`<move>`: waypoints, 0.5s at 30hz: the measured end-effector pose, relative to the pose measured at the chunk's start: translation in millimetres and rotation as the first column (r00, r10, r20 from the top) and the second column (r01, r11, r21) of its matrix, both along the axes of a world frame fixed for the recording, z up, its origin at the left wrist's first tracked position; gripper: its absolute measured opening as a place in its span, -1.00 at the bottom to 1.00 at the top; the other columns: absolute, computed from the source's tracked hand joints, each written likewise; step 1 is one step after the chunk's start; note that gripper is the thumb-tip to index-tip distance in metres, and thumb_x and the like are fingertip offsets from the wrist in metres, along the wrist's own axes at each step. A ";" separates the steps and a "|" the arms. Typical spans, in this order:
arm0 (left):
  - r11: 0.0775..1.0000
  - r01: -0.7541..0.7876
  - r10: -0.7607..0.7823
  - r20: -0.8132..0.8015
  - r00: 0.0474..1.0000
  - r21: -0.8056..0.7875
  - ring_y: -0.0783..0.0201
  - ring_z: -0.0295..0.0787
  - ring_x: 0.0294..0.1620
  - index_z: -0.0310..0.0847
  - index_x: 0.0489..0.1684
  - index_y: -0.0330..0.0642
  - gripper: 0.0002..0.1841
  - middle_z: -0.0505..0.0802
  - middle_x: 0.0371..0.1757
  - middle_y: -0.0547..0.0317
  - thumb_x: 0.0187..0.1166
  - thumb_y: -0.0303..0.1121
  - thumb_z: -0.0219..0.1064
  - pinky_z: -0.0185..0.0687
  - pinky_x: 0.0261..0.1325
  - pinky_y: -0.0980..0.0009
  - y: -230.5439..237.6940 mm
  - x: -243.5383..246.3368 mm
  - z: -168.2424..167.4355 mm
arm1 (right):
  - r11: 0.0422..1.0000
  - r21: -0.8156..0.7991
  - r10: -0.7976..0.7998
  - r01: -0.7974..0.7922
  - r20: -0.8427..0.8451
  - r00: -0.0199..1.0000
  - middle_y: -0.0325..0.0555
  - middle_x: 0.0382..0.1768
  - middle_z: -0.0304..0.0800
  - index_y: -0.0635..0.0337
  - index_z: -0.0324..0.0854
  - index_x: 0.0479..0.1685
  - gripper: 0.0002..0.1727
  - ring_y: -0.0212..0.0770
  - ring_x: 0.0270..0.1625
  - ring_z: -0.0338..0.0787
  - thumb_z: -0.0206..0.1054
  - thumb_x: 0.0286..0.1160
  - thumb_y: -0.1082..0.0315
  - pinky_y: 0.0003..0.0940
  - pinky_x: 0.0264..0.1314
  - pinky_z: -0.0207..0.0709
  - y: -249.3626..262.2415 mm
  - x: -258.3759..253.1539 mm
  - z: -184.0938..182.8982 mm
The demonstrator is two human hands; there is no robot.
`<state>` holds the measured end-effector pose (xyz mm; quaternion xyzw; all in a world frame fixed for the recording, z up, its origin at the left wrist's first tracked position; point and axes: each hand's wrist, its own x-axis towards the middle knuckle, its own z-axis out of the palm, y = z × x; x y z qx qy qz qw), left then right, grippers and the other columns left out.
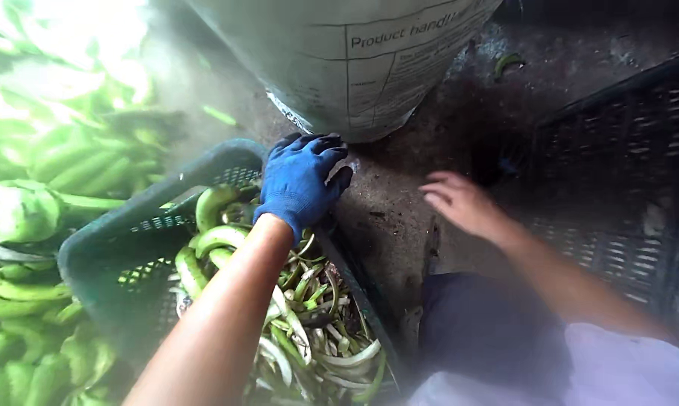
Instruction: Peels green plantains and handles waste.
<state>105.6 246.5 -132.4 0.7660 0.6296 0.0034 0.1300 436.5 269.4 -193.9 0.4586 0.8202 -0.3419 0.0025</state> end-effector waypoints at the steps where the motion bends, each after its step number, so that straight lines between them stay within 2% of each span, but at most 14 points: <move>1: 1.000 -0.005 0.005 -0.004 1.000 -0.004 0.22 0.49 0.64 0.70 0.37 0.26 -0.54 0.70 0.53 0.39 0.69 0.13 0.06 0.19 0.73 0.02 -0.1 0.2 0.6 | 0.985 -0.032 -0.161 0.169 0.172 0.972 0.30 0.61 0.42 0.19 0.71 0.35 -0.56 0.31 0.61 0.47 0.18 0.77 0.09 0.30 0.61 0.34 12.8 18.6 -16.0; 2: 1.000 -0.011 0.011 -0.006 1.000 -0.013 0.24 0.49 0.64 0.70 0.37 0.28 -0.54 0.70 0.53 0.41 0.68 0.14 0.07 0.18 0.74 0.04 0.1 0.5 1.3 | 0.940 -0.058 -0.303 0.336 0.309 0.902 0.38 0.67 0.31 0.24 0.65 0.41 -0.53 0.41 0.67 0.34 0.17 0.78 0.09 0.41 0.64 0.21 23.9 36.5 -32.2; 3: 1.000 -0.018 0.018 0.001 1.000 -0.024 0.24 0.48 0.64 0.70 0.37 0.28 -0.54 0.69 0.54 0.41 0.68 0.15 0.07 0.17 0.74 0.03 0.0 1.6 1.8 | 0.871 -0.085 -0.416 0.483 0.393 0.820 0.46 0.65 0.30 0.30 0.58 0.47 -0.49 0.47 0.68 0.30 0.13 0.80 0.08 0.47 0.63 0.16 31.8 53.1 -46.7; 4: 0.999 -0.026 0.026 0.013 1.000 -0.027 0.21 0.49 0.64 0.70 0.37 0.26 -0.54 0.70 0.53 0.38 0.67 0.15 0.08 0.18 0.73 0.01 0.0 2.6 2.1 | 0.779 -0.115 -0.526 0.616 0.415 0.742 0.51 0.64 0.28 0.36 0.53 0.50 -0.46 0.49 0.69 0.26 0.11 0.82 0.08 0.46 0.64 0.13 38.5 67.5 -62.3; 6: 0.999 -0.046 0.047 0.041 0.998 -0.025 0.13 0.51 0.62 0.70 0.37 0.22 -0.53 0.72 0.50 0.28 0.66 0.14 0.11 0.21 0.70 -0.03 -1.5 2.7 5.2 | 0.588 -0.171 -0.707 0.791 0.366 0.605 0.49 0.59 0.36 0.43 0.43 0.55 -0.42 0.38 0.64 0.37 0.10 0.83 0.09 0.35 0.61 0.21 45.4 87.7 -96.2; 7: 0.998 -0.056 0.057 0.055 0.997 -0.016 0.10 0.53 0.59 0.71 0.35 0.19 -0.54 0.74 0.47 0.24 0.65 0.12 0.13 0.22 0.69 -0.04 -2.1 2.1 7.7 | 0.503 -0.194 -0.767 0.842 0.349 0.539 0.44 0.57 0.37 0.40 0.37 0.58 -0.41 0.31 0.59 0.41 0.11 0.82 0.09 0.28 0.55 0.28 45.5 85.8 -98.8; 8: 0.998 -0.060 0.061 0.065 0.996 -0.021 0.08 0.54 0.58 0.72 0.35 0.17 -0.54 0.74 0.46 0.21 0.66 0.11 0.14 0.23 0.68 -0.05 -2.0 1.3 10.1 | 0.474 -0.187 -0.788 0.860 0.345 0.510 0.42 0.58 0.37 0.38 0.34 0.62 -0.42 0.30 0.59 0.42 0.08 0.84 0.10 0.28 0.54 0.30 43.6 82.7 -96.6; 10: 0.998 -0.056 0.059 0.082 0.995 -0.039 0.02 0.56 0.56 0.71 0.36 0.11 -0.53 0.75 0.45 0.13 0.66 0.09 0.13 0.27 0.64 -0.08 -3.0 3.3 9.8 | 0.593 -0.065 -0.739 0.802 0.351 0.575 0.54 0.50 0.46 0.40 0.44 0.55 -0.43 0.46 0.58 0.44 0.03 0.86 0.08 0.48 0.54 0.24 32.7 75.2 -76.4; 12: 0.996 -0.059 0.065 0.097 0.993 -0.061 -0.01 0.55 0.56 0.71 0.36 0.13 -0.53 0.74 0.46 0.12 0.66 0.08 0.12 0.24 0.64 -0.09 -2.6 4.4 10.0 | 0.737 0.064 -0.646 0.673 0.360 0.673 0.61 0.34 0.58 0.44 0.54 0.41 -0.30 0.58 0.48 0.51 -0.05 0.85 -0.10 0.60 0.45 0.24 22.7 53.4 -33.1; 14: 0.996 -0.062 0.069 0.114 0.991 -0.064 0.01 0.52 0.58 0.70 0.38 0.17 -0.53 0.73 0.48 0.16 0.62 0.09 0.13 0.22 0.66 -0.08 0.6 3.2 9.2 | 0.817 0.155 -0.571 0.556 0.352 0.741 0.59 0.30 0.61 0.39 0.57 0.36 -0.11 0.60 0.41 0.55 -0.06 0.70 -0.37 0.66 0.36 0.27 11.7 37.6 8.1; 15: 0.996 -0.063 0.071 0.123 0.990 -0.071 0.02 0.51 0.60 0.70 0.39 0.18 -0.52 0.72 0.49 0.16 0.62 0.10 0.14 0.20 0.68 -0.06 0.9 2.9 9.6 | 0.845 0.207 -0.534 0.492 0.354 0.768 0.55 0.34 0.60 0.32 0.58 0.39 -0.04 0.59 0.42 0.56 0.03 0.56 -0.49 0.66 0.36 0.30 6.0 33.6 24.7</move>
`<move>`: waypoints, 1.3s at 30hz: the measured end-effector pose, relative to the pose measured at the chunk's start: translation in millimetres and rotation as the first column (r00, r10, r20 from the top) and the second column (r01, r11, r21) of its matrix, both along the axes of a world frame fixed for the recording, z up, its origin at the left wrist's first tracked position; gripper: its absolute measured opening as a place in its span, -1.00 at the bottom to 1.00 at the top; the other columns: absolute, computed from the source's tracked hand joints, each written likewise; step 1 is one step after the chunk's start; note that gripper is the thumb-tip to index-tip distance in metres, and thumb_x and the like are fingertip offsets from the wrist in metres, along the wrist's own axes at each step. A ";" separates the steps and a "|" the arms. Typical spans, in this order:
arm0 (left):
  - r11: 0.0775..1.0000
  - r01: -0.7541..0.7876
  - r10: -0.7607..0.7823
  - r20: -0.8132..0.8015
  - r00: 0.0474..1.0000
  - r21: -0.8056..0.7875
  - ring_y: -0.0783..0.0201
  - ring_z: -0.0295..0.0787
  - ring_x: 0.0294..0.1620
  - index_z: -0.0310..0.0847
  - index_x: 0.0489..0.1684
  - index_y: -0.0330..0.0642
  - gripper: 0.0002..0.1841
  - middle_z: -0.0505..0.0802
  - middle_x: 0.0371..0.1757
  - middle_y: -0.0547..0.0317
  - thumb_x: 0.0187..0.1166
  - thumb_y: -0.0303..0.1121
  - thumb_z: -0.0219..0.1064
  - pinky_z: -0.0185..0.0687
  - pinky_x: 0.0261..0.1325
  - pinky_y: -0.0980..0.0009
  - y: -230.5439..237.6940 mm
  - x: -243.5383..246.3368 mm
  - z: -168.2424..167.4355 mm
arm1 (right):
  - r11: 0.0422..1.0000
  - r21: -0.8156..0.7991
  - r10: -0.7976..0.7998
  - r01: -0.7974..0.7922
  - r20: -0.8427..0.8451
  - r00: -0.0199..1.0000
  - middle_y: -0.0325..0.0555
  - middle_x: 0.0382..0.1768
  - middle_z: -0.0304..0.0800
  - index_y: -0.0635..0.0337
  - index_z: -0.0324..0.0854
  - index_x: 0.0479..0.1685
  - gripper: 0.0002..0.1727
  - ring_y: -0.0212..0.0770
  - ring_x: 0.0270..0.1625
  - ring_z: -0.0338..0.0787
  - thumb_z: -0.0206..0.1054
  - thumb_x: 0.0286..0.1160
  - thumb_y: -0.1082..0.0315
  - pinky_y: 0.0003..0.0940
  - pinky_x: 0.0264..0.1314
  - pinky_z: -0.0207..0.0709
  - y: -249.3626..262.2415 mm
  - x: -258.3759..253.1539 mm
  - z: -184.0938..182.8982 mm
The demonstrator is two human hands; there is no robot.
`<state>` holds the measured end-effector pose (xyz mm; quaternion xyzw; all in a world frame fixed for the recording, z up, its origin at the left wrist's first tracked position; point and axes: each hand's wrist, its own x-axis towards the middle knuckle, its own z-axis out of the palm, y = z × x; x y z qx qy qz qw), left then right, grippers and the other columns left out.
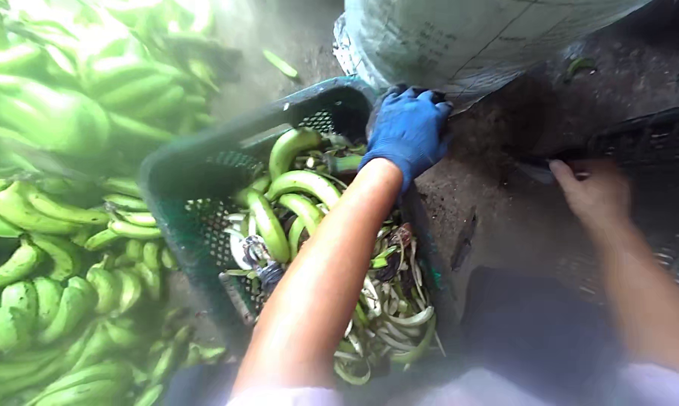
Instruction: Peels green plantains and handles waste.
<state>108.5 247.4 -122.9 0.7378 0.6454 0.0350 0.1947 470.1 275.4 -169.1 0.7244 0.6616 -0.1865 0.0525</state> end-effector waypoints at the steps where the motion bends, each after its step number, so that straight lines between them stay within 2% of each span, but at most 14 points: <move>1: 1.000 0.003 -0.002 0.009 1.000 -0.010 0.03 0.49 0.61 0.69 0.39 0.17 -0.52 0.71 0.50 0.16 0.62 0.10 0.14 0.16 0.70 -0.05 0.2 -0.2 0.0 | 0.998 0.036 0.044 -0.045 0.030 0.999 0.53 0.38 0.57 0.30 0.57 0.40 0.00 0.58 0.44 0.54 0.15 0.42 -0.54 0.65 0.36 0.30 -4.5 -5.3 15.4; 3: 1.000 0.013 -0.012 0.021 1.000 -0.020 0.05 0.50 0.61 0.70 0.36 0.16 -0.53 0.71 0.49 0.18 0.62 0.09 0.13 0.15 0.72 -0.03 -0.3 -0.7 -2.2 | 0.990 0.079 0.113 -0.119 0.070 0.991 0.55 0.37 0.55 0.32 0.56 0.36 -0.04 0.59 0.41 0.56 0.33 0.35 -0.47 0.62 0.31 0.35 -13.6 -21.4 45.6; 7: 0.999 0.042 -0.041 0.066 0.997 -0.006 0.08 0.52 0.58 0.71 0.37 0.16 -0.52 0.73 0.47 0.20 0.63 0.12 0.14 0.16 0.72 -0.02 -0.8 -7.7 -0.2 | 0.941 0.113 0.319 -0.320 0.025 0.947 0.55 0.20 0.64 0.48 0.67 0.02 -0.68 0.57 0.22 0.67 0.43 0.53 0.33 0.56 0.15 0.48 -41.7 -60.0 109.0; 11: 0.992 0.064 -0.035 0.245 0.969 -0.111 0.03 0.51 0.62 0.64 0.48 0.04 -0.48 0.72 0.49 0.05 0.78 0.08 0.00 0.18 0.73 -0.06 0.3 -13.8 21.5 | 0.813 0.284 0.528 -0.509 0.013 0.849 0.45 0.17 0.69 0.45 0.68 0.02 -0.77 0.46 0.23 0.71 0.28 0.50 0.48 0.39 0.22 0.55 -93.4 -72.1 177.6; 14: 0.997 0.076 -0.051 0.684 0.728 -0.007 0.19 0.27 0.76 0.22 0.75 -0.33 -0.51 0.43 0.73 -0.13 0.87 -0.37 -0.10 0.09 0.80 0.30 -7.4 -15.7 90.2 | 0.725 0.405 0.601 -0.557 0.024 0.799 0.49 0.21 0.68 0.50 0.68 0.04 -0.72 0.50 0.30 0.67 0.17 0.57 0.46 0.38 0.30 0.52 -132.7 -78.4 232.8; 16: 0.960 0.262 -0.253 0.710 0.657 0.099 0.39 0.26 0.74 0.18 0.79 -0.18 -0.50 0.42 0.75 0.06 0.89 -0.31 -0.14 0.17 0.75 0.40 -32.0 -21.4 144.3 | 0.679 0.476 0.622 -0.560 0.032 0.782 0.55 0.20 0.67 0.54 0.66 0.06 -0.68 0.55 0.29 0.67 0.11 0.61 0.44 0.40 0.27 0.51 -157.3 -84.6 261.7; 18: 0.734 0.514 -0.672 0.584 0.455 0.444 0.51 0.53 0.51 0.32 0.71 -0.07 -0.51 0.63 0.53 0.18 0.83 -0.24 -0.07 0.54 0.45 0.50 -51.2 -29.1 152.2 | 0.642 0.534 0.641 -0.550 0.019 0.767 0.53 0.19 0.68 0.52 0.67 0.08 -0.68 0.50 0.29 0.68 0.10 0.66 0.43 0.34 0.30 0.52 -183.4 -97.0 283.9; 20: 0.687 0.518 -0.684 0.694 0.223 0.510 0.67 0.69 0.04 0.58 0.34 -0.04 -0.66 0.77 0.06 0.40 0.86 -0.27 -0.07 0.68 0.03 0.68 -103.7 -18.3 175.1 | 0.588 0.573 0.694 -0.572 0.006 0.720 0.50 0.17 0.70 0.48 0.70 0.10 -0.67 0.45 0.30 0.68 0.09 0.65 0.43 0.29 0.35 0.51 -204.2 -119.2 301.0; 21: 0.839 0.500 -0.442 0.805 0.396 0.214 0.68 0.66 -0.25 0.64 0.03 0.00 -0.65 0.74 -0.25 0.49 0.90 -0.27 -0.16 0.65 -0.18 0.64 -156.8 -13.7 217.0 | 0.557 0.576 0.731 -0.598 0.002 0.682 0.49 0.17 0.70 0.48 0.70 0.11 -0.67 0.45 0.31 0.68 0.08 0.66 0.45 0.27 0.37 0.50 -215.4 -132.8 304.8; 23: 0.938 0.304 -0.080 0.748 0.658 -0.167 0.51 0.61 -0.21 0.64 0.07 -0.19 -0.64 0.70 -0.21 0.26 0.90 -0.24 -0.11 0.59 -0.05 0.49 -220.8 -18.1 267.4 | 0.464 0.601 0.802 -0.650 0.026 0.597 0.43 0.16 0.72 0.48 0.70 0.04 -0.70 0.40 0.31 0.69 0.10 0.63 0.46 0.24 0.36 0.52 -232.9 -160.5 307.8; 30: 0.995 -0.098 0.080 0.429 0.900 0.020 -0.01 0.75 -0.02 0.72 0.00 -0.21 -0.62 0.81 -0.11 -0.09 0.81 -0.12 0.05 0.56 0.08 -0.15 -308.0 -82.0 244.6 | 0.242 0.637 0.926 -0.732 0.073 0.370 0.22 0.31 0.71 0.24 0.80 -0.34 -0.78 0.29 0.55 0.52 0.32 0.45 0.28 0.24 0.61 0.33 -318.9 -222.9 300.5; 34: 0.966 -0.258 0.236 0.398 0.886 0.000 -0.07 0.71 0.33 0.73 0.24 -0.18 -0.61 0.81 0.24 -0.13 0.78 -0.17 0.06 0.49 0.40 -0.19 -341.0 -100.0 224.2 | 0.009 0.645 0.995 -0.764 0.073 0.073 -0.09 -0.40 0.78 0.13 0.69 -0.62 -0.75 0.02 -0.05 0.82 0.35 0.26 0.18 0.09 0.28 0.62 -386.7 -259.0 262.2; 36: 0.965 -0.264 0.245 0.360 0.900 0.002 -0.13 0.69 0.33 0.74 0.16 -0.21 -0.62 0.79 0.25 -0.15 0.77 -0.17 0.06 0.47 0.32 -0.29 -359.9 -103.3 223.1 | 0.117 0.546 0.993 -0.830 -0.033 0.118 -0.05 -0.46 0.72 0.23 0.68 -0.54 -0.81 -0.04 -0.28 0.81 0.32 0.28 0.30 -0.04 -0.19 0.70 -396.0 -264.9 253.7; 39: 0.977 -0.213 0.196 0.301 0.933 0.022 -0.07 0.68 0.36 0.76 0.21 -0.03 -0.63 0.76 0.37 0.03 0.72 -0.14 0.08 0.50 0.29 -0.32 -381.6 -105.6 216.4 | 0.633 0.141 0.774 -0.761 -0.133 0.619 0.28 -0.05 0.83 0.32 0.70 0.19 -0.70 0.28 0.05 0.83 0.12 0.64 0.47 0.31 0.14 0.62 -379.4 -267.0 268.9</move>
